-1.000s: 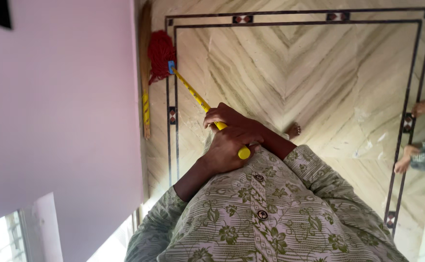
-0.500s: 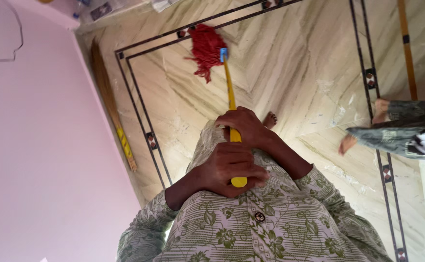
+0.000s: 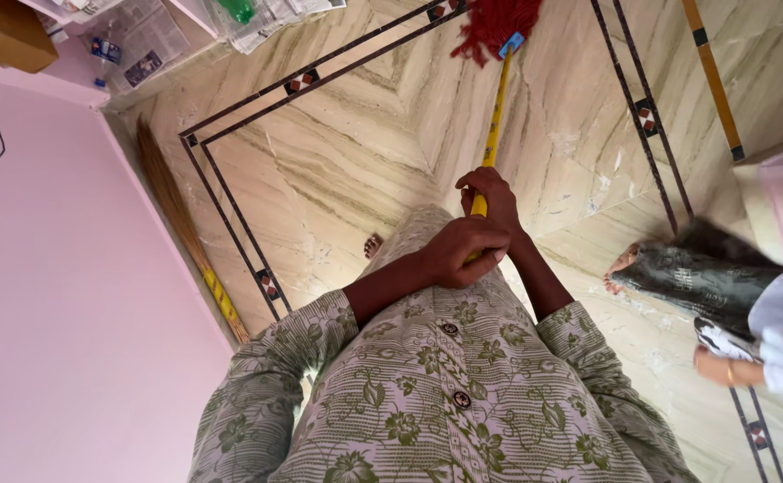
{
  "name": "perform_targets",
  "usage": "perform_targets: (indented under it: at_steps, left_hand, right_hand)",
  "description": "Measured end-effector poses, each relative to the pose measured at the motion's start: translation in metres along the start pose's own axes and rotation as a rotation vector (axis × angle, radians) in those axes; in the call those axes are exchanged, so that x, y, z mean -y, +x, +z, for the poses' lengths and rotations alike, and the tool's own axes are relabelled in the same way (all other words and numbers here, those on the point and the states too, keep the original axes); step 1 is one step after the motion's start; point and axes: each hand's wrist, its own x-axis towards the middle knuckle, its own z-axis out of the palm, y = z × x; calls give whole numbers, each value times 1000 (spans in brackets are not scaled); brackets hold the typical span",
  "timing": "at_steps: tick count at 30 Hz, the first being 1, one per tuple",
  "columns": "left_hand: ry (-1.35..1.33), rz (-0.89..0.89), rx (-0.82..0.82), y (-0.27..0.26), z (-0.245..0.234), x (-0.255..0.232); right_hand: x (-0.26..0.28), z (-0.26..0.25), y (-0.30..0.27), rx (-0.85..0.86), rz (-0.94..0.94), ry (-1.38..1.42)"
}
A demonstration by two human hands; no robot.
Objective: The person mops the tiled floor of a room using a red mop with a yellow handle, moving it across the surface in various directions while walking backwards and sideways.
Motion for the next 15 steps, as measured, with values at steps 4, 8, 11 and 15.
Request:
perform_targets:
  at_steps: [4, 8, 11, 15]
  left_hand:
    - [13, 2, -74, -5, -7, -18]
    - [9, -65, -55, -28, -33, -59]
    - [-34, -122, -104, -52, -61, -91]
    - [-17, -203, -209, -90, -94, -134]
  right_hand:
    - [3, 7, 2, 3, -79, 18]
    - [29, 24, 0, 166, -162, 82]
    - [59, 44, 4, 274, -225, 90]
    - [111, 78, 10, 375, -288, 123]
